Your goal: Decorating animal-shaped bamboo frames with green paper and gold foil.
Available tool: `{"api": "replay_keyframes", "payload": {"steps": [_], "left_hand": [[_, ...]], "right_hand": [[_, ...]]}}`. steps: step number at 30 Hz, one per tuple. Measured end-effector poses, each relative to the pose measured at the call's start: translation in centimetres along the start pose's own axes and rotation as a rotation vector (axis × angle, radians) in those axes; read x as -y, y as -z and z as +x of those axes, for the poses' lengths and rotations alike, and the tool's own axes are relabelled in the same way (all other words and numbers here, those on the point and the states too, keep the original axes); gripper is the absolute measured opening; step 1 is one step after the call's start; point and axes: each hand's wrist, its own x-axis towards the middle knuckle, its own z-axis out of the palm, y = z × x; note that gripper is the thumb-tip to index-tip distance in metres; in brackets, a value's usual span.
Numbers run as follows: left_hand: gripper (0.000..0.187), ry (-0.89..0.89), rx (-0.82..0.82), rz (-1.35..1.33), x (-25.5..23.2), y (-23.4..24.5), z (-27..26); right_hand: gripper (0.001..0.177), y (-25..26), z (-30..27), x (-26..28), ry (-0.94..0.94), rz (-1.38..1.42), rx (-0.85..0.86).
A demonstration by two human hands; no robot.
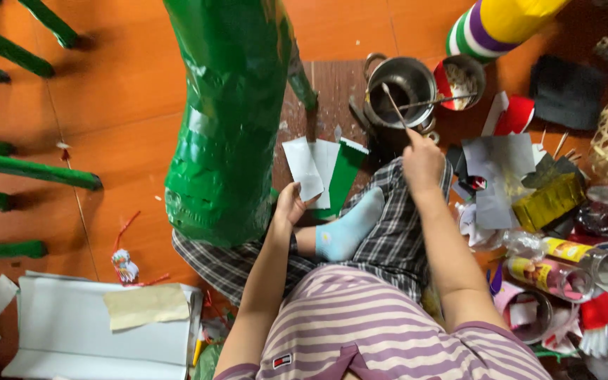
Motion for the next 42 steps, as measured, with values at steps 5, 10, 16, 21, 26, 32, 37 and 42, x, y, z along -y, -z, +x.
{"api": "replay_keyframes", "payload": {"steps": [5,10,16,21,26,32,37,42], "left_hand": [[0.027,-0.001,0.095,0.094,0.4,-4.1,-2.5],[0.026,-0.028,0.135,0.19,0.6,-6.0,-3.8],[0.061,-0.518,0.097,0.893,-3.0,-13.6,-19.5],[0.025,-1.474,0.212,1.597,-6.6,-18.5,-27.6],[0.026,-1.684,0.242,1.498,-12.3,-20.9,-31.3],[0.002,-1.565,0.333,1.003,-19.3,-26.2,-37.2],[0.034,-1.54,0.503,0.76,-25.6,-31.0,-36.2],[0.032,-1.466,0.249,0.679,-29.0,-34.2,-31.9]], "right_hand": [[0.051,5.3,2.0,3.5,0.291,-0.045,0.023],[0.029,8.2,-0.3,12.6,1.103,0.736,-0.058],[0.013,13.8,1.1,14.5,0.832,0.967,0.228],[0.006,23.3,-0.3,19.3,1.084,1.068,0.354],[0.038,25.1,1.6,21.4,0.84,1.07,0.708],[0.006,30.2,5.8,23.8,0.743,1.385,0.535],[0.025,34.7,9.1,27.7,0.651,1.885,0.225],[0.025,35.3,10.3,30.2,0.544,1.871,0.051]]}}
